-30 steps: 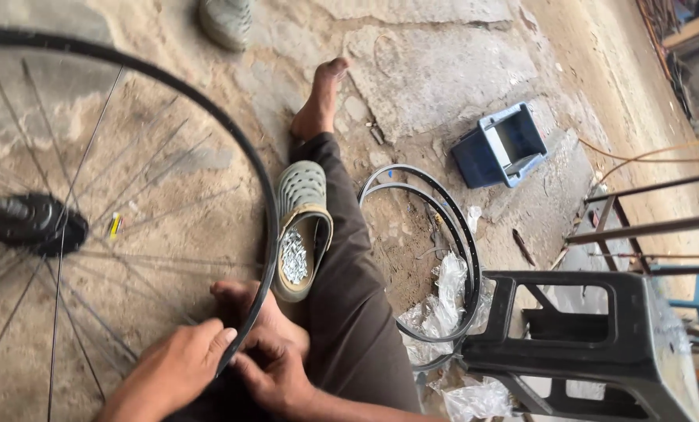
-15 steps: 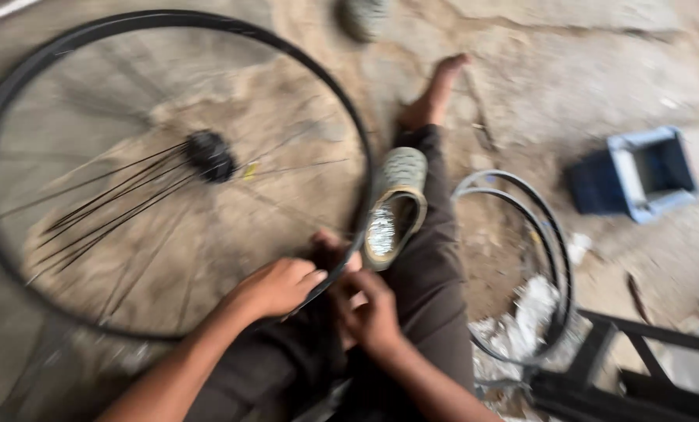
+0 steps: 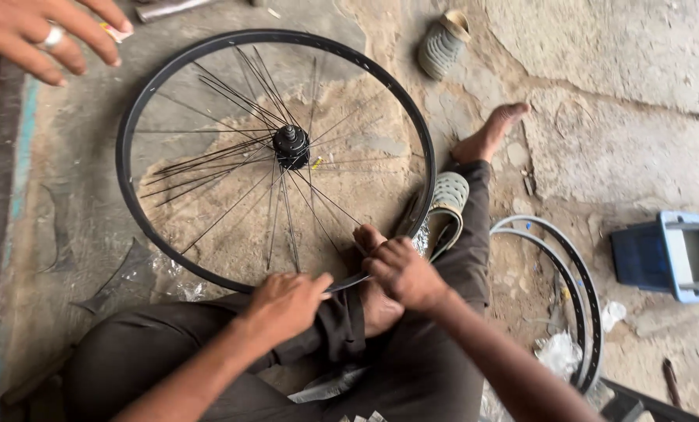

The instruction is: Assembling bicycle wheel spokes into the hub and rim.

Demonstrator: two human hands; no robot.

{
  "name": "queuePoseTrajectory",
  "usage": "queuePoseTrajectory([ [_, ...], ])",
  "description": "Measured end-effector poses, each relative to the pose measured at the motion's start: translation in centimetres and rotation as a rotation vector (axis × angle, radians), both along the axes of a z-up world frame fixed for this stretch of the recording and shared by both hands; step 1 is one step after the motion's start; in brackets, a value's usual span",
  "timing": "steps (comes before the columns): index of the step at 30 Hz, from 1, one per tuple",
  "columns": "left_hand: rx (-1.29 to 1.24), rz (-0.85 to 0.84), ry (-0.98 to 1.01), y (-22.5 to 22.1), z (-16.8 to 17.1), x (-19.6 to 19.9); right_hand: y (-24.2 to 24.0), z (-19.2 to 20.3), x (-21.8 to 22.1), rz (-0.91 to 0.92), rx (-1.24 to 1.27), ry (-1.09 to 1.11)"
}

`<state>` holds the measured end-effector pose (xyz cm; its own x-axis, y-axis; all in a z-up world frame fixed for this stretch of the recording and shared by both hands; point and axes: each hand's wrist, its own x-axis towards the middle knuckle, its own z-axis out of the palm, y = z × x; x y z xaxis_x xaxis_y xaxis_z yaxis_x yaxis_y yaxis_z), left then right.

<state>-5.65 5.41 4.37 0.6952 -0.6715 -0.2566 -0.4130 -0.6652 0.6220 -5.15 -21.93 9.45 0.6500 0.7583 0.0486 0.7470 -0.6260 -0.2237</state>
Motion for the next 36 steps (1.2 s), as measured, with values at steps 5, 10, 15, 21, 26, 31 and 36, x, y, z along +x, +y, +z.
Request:
queuePoseTrajectory([
  [5,0.156,-0.14,-0.143,7.1,0.7,2.3,7.1,-0.8,-1.0,0.015,0.13,-0.149],
  [10,0.206,-0.035,-0.179,12.7,2.8,2.5,12.0,-2.8,-2.3,-0.021,0.222,0.082],
  [15,0.345,0.189,0.037,10.1,7.8,4.8,15.8,-5.8,-3.7,-0.137,0.222,0.016],
  [21,-0.084,0.675,0.178,4.0,6.0,9.8,12.2,-4.7,2.6,-0.253,-0.018,0.158],
  [26,-0.396,0.86,0.195,-0.5,-1.5,10.8,6.6,-2.0,16.6,-0.467,0.298,-0.219],
  [31,-0.843,1.017,0.833,-0.8,-2.1,12.3,7.6,0.8,19.6,-0.555,-0.527,0.191],
  [36,-0.849,0.991,0.858,-1.6,-3.6,13.7,9.5,-0.9,14.2,-0.662,-0.012,0.785],
])
